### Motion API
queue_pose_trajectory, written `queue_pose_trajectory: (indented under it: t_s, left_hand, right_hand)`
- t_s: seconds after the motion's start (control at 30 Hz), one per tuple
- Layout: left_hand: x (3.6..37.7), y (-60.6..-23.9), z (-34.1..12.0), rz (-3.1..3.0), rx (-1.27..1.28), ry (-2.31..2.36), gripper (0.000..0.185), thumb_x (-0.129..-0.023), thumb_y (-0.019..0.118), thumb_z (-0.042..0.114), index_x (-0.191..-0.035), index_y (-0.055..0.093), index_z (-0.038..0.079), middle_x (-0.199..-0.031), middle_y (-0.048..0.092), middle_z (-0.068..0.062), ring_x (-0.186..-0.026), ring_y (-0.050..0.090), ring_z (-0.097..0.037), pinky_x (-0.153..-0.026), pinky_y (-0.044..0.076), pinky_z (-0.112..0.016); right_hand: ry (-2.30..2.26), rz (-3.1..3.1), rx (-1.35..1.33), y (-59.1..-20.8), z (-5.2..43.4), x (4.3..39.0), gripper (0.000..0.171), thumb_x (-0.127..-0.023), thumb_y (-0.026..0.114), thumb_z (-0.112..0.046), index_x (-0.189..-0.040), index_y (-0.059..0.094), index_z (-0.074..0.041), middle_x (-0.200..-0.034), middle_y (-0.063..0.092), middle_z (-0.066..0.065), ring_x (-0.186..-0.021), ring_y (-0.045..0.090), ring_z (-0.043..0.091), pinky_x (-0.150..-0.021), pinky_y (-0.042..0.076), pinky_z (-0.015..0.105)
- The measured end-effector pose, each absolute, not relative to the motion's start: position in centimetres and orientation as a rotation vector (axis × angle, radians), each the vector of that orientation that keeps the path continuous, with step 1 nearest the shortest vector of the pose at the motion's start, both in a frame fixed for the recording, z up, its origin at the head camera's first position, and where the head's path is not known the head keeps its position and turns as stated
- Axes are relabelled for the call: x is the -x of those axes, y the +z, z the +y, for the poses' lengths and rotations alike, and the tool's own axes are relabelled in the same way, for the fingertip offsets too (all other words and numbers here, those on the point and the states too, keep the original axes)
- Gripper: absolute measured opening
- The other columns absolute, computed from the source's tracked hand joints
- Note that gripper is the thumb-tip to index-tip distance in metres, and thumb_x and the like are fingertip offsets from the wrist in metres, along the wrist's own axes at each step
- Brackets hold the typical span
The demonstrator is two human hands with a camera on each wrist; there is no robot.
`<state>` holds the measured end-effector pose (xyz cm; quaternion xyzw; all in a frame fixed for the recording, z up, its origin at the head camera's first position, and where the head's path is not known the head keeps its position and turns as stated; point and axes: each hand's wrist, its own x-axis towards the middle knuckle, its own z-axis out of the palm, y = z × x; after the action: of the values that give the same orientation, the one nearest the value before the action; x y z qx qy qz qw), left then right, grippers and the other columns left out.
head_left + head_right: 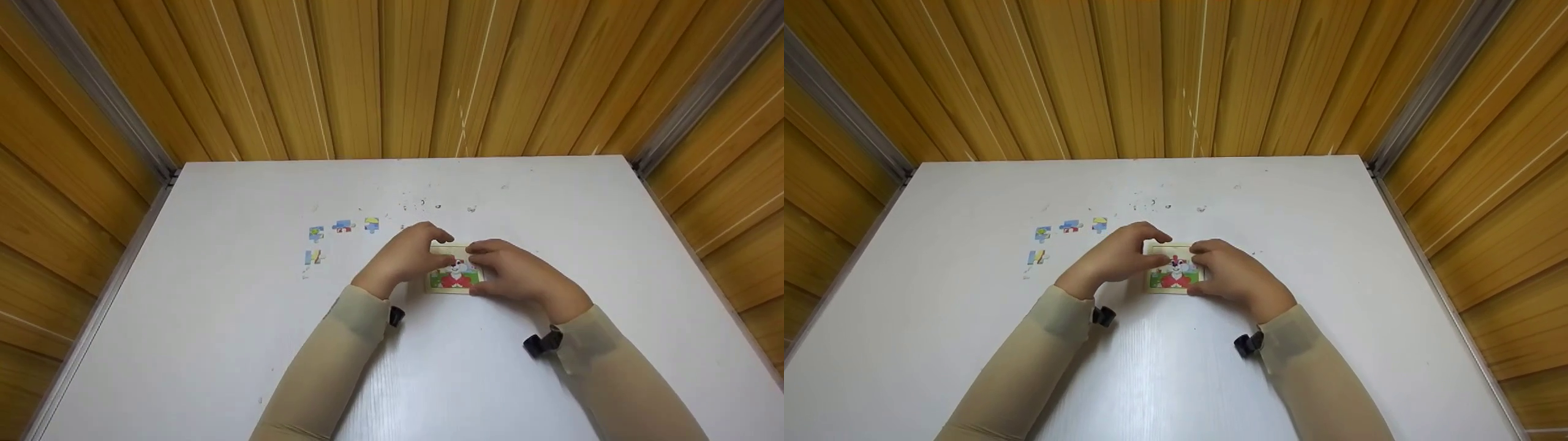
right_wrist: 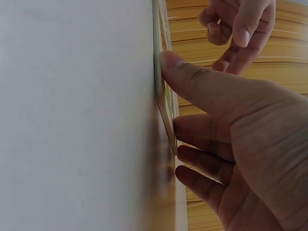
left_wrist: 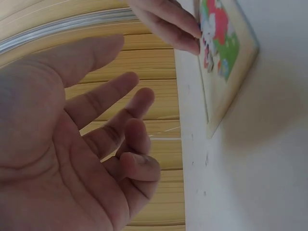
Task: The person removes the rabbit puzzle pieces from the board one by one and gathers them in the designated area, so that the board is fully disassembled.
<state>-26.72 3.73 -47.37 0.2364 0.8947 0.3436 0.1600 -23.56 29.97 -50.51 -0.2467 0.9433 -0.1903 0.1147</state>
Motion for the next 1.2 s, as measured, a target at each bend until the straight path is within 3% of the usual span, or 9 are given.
queue_pose_trajectory:
  t_s: [0.33, 0.6, 0.87, 1.07, 1.2]
  left_hand:
    - [26.5, -49.3, 5.3, 2.596, -0.640, 0.837, 0.045, -0.102, 0.086, 0.022, -0.145, 0.078, 0.013, -0.152, 0.070, -0.009, -0.144, 0.063, -0.031, -0.128, 0.051, -0.046]
    - [26.3, -50.2, 5.6, 2.630, -0.652, 0.757, 0.049, -0.100, 0.089, 0.025, -0.147, 0.077, 0.014, -0.151, 0.070, -0.011, -0.139, 0.060, -0.033, -0.121, 0.053, -0.045]
    - [26.0, -50.5, 5.9, 2.622, -0.698, 0.721, 0.048, -0.103, 0.084, 0.019, -0.150, 0.075, 0.012, -0.149, 0.070, -0.014, -0.143, 0.062, -0.036, -0.132, 0.046, -0.049]
    - [26.0, -50.6, 6.3, 2.600, -0.660, 0.718, 0.051, -0.104, 0.080, 0.015, -0.154, 0.071, 0.012, -0.149, 0.069, -0.015, -0.138, 0.060, -0.034, -0.124, 0.051, -0.046]
    - [26.1, -50.6, 6.1, 2.588, -0.639, 0.724, 0.051, -0.105, 0.079, 0.015, -0.155, 0.069, 0.012, -0.149, 0.068, -0.014, -0.140, 0.060, -0.034, -0.126, 0.050, -0.046]
  right_hand:
    - [-0.539, 2.773, 0.726, -50.5, 30.0, 23.6, 0.064, -0.099, 0.089, -0.030, -0.149, 0.070, 0.006, -0.166, 0.060, 0.018, -0.160, 0.051, 0.044, -0.132, 0.042, 0.062]
    - [-0.543, 2.765, 0.720, -50.4, 29.8, 23.6, 0.064, -0.100, 0.088, -0.032, -0.149, 0.070, 0.005, -0.167, 0.060, 0.017, -0.161, 0.051, 0.043, -0.133, 0.041, 0.062]
    - [-0.555, 2.759, 0.729, -50.5, 29.9, 23.6, 0.064, -0.099, 0.089, -0.032, -0.148, 0.071, 0.005, -0.166, 0.061, 0.017, -0.159, 0.052, 0.043, -0.132, 0.042, 0.062]
    - [-0.559, 2.763, 0.721, -50.7, 30.1, 23.7, 0.065, -0.099, 0.090, -0.032, -0.148, 0.070, 0.005, -0.166, 0.061, 0.018, -0.159, 0.052, 0.043, -0.131, 0.042, 0.062]
    - [-0.560, 2.766, 0.729, -50.7, 29.9, 23.7, 0.064, -0.098, 0.090, -0.031, -0.148, 0.070, 0.005, -0.165, 0.062, 0.018, -0.158, 0.053, 0.043, -0.131, 0.043, 0.062]
